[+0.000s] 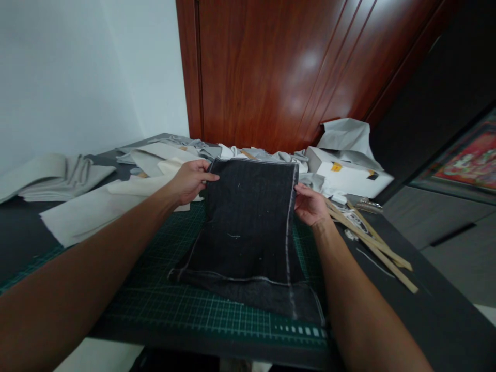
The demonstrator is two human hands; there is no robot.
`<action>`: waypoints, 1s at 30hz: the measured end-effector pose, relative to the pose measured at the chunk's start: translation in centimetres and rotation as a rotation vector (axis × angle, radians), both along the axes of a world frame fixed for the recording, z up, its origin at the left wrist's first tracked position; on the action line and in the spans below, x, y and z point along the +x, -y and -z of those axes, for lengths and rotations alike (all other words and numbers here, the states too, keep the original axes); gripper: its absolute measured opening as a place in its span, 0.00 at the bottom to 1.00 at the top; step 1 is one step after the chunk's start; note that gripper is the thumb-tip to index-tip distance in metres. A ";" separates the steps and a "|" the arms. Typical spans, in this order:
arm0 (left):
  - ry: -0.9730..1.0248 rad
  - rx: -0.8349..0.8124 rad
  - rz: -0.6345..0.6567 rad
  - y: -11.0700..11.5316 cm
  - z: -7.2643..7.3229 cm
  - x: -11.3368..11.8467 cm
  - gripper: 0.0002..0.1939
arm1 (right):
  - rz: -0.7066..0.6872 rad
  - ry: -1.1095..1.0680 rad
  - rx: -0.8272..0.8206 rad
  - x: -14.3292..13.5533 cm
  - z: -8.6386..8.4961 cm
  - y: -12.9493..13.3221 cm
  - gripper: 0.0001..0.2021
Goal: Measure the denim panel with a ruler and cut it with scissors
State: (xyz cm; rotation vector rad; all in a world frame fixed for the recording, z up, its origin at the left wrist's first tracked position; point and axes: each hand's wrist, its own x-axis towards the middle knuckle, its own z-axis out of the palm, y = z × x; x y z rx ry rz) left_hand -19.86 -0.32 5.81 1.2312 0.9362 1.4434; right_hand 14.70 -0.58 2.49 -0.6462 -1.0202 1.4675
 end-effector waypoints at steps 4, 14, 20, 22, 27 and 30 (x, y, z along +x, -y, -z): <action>0.000 0.001 0.002 -0.3 0.2 -0.2 0.16 | 0.023 -0.004 0.024 0.3 0.3 -0.1 0.09; 0.009 0.012 -0.009 -0.2 0.2 -0.1 0.16 | 0.054 0.015 0.029 1.0 0.7 -0.5 0.11; 0.000 0.028 -0.011 0.0 0.1 -0.1 0.15 | 0.065 0.004 0.021 1.6 1.1 -0.9 0.10; 0.002 0.025 -0.015 -0.1 0.0 -0.2 0.16 | 0.066 0.010 0.018 1.7 1.1 -0.9 0.06; -0.016 0.012 -0.004 -0.3 0.0 -0.3 0.15 | 0.091 0.030 0.016 1.7 1.2 -1.1 0.05; -0.011 0.016 -0.008 -0.4 0.1 -0.4 0.15 | 0.110 0.038 0.014 1.9 1.3 -1.5 0.05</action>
